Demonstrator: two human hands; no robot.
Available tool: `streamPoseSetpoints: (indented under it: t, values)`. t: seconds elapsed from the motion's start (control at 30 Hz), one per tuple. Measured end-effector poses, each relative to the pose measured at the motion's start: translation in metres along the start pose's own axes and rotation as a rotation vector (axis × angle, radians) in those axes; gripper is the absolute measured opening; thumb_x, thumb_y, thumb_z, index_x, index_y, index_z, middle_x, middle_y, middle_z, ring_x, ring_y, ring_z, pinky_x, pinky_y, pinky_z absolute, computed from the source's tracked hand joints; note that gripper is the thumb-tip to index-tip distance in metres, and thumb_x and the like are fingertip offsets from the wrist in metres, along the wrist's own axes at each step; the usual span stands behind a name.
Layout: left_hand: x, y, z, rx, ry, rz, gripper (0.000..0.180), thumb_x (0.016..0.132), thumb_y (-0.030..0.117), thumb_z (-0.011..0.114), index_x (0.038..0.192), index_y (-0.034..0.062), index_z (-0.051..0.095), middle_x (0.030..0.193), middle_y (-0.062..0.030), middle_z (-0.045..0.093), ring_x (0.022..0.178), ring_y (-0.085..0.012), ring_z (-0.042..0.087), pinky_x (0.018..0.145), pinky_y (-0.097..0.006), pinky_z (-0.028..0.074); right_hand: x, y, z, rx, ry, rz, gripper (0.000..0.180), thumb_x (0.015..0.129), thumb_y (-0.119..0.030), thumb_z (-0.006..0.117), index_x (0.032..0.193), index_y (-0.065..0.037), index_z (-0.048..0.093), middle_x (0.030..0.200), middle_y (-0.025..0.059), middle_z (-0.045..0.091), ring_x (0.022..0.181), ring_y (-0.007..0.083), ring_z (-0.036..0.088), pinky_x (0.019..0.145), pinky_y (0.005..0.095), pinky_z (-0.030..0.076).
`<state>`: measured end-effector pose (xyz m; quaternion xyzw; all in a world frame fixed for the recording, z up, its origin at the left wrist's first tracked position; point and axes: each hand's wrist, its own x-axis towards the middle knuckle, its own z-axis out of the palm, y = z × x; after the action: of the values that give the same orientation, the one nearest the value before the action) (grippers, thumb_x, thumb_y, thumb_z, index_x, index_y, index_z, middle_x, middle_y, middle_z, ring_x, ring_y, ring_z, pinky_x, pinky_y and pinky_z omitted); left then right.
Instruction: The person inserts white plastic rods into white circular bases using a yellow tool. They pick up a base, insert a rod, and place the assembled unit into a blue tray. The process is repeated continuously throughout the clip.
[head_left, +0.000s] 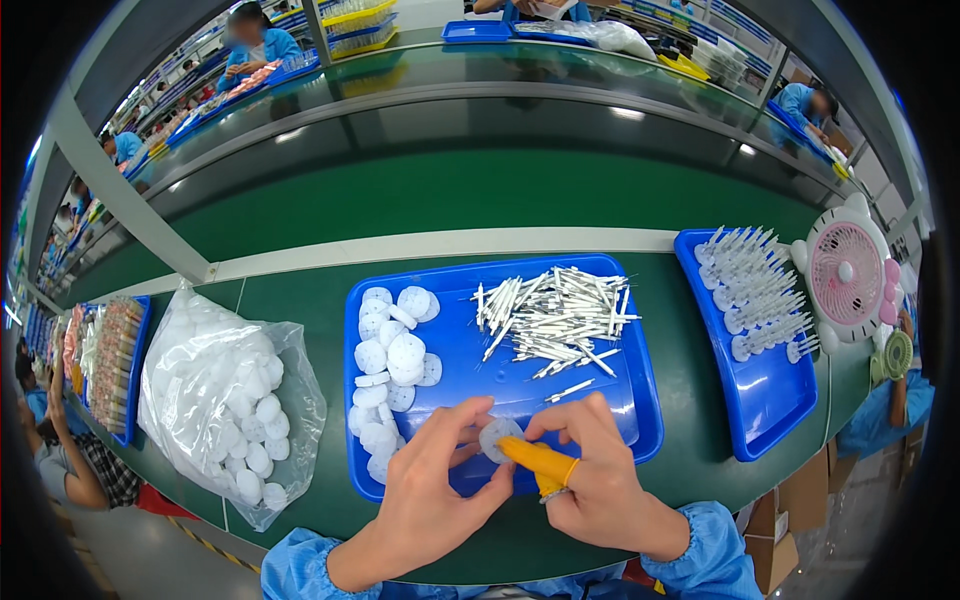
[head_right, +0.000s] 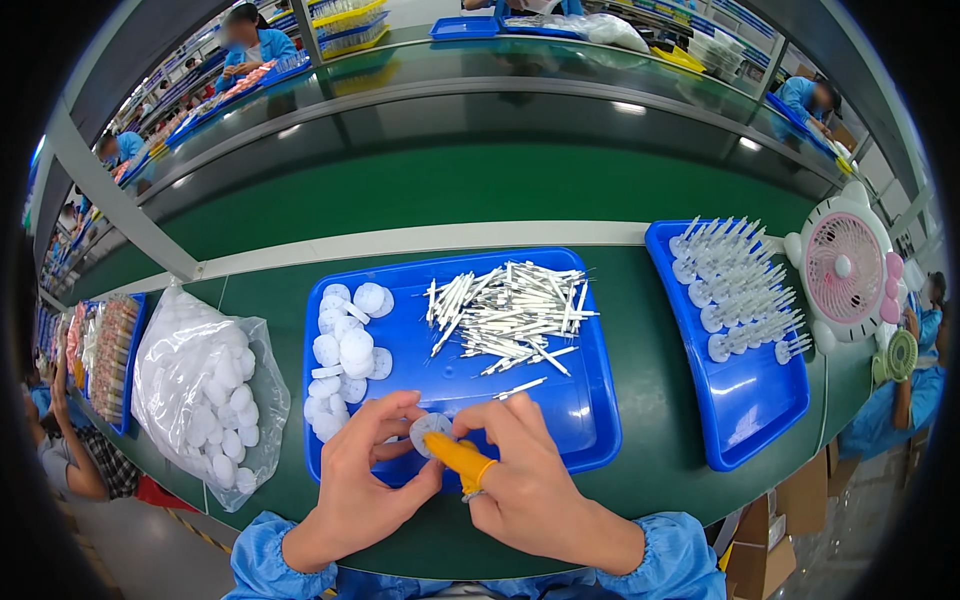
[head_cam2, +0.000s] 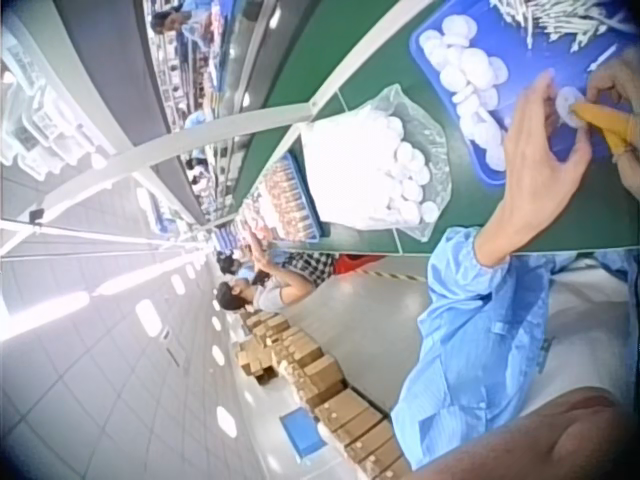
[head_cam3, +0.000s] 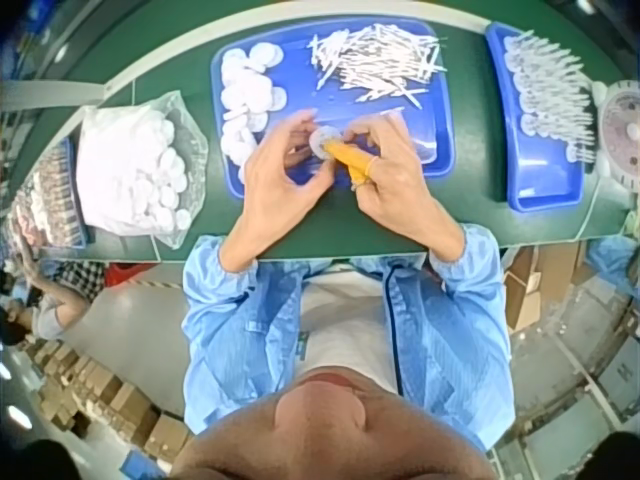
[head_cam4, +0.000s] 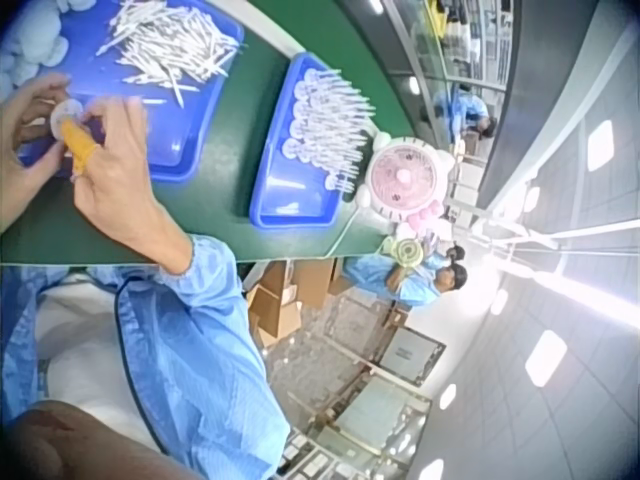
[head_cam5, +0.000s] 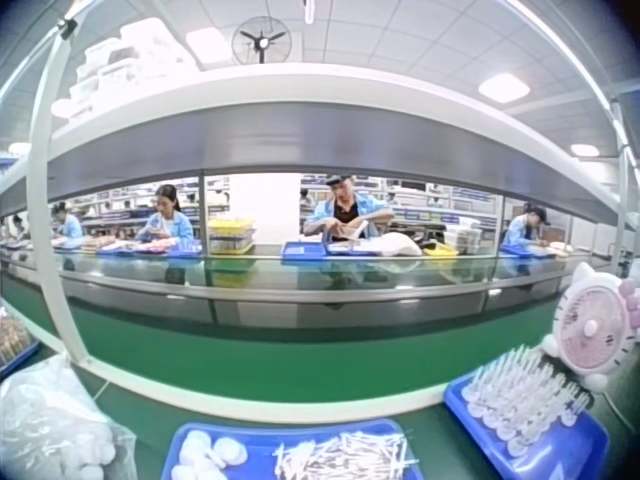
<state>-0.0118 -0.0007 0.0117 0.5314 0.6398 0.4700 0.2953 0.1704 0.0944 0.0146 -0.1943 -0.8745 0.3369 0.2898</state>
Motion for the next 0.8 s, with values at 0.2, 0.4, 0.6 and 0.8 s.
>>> streamPoseSetpoints:
  t: [0.2,0.4,0.6,0.8]
  values:
    - [-0.001,0.0,-0.001,0.001,-0.005,0.009,0.066,0.083,-0.001,0.084,0.143,0.0016,0.056,0.121,-0.0173,0.068,0.111,-0.0282,0.074,0.093,-0.039,0.065,0.001,-0.004,0.0,-0.016,0.008,0.083,0.043,0.064,0.01,0.07,0.107,0.003,0.075,0.122,0.0143,0.059,0.101,0.0345,0.053,0.086,0.0448,0.044]
    - [0.003,-0.002,0.002,-0.363,-0.045,-0.061,0.059,0.085,-0.002,0.082,0.14,0.0007,0.058,0.118,-0.016,0.069,0.119,-0.0283,0.071,0.105,-0.038,0.056,-0.007,0.01,-0.006,0.185,-0.06,0.192,0.039,0.094,0.0,0.068,0.132,-0.002,0.057,0.135,0.0171,0.062,0.114,0.0402,0.059,0.099,0.046,0.045]
    - [-0.007,0.009,0.006,-0.403,-0.122,-0.064,0.055,0.089,-0.004,0.077,0.14,-0.0044,0.056,0.129,-0.0159,0.067,0.129,-0.0271,0.063,0.113,-0.04,0.048,-0.034,0.007,-0.061,0.289,-0.012,0.316,0.03,0.093,-0.008,0.08,0.119,-0.003,0.067,0.111,0.0157,0.073,0.095,0.0309,0.073,0.082,0.037,0.057]
    - [-0.004,0.001,-0.004,-0.099,-0.198,-0.088,0.046,0.093,-0.008,0.071,0.138,-0.008,0.059,0.14,-0.0174,0.062,0.135,-0.0282,0.06,0.119,-0.04,0.044,-0.099,0.064,-0.159,0.149,0.645,0.535,0.018,0.09,0.001,0.079,0.109,0.003,0.077,0.098,0.0057,0.078,0.089,0.0113,0.07,0.079,0.0277,0.055]
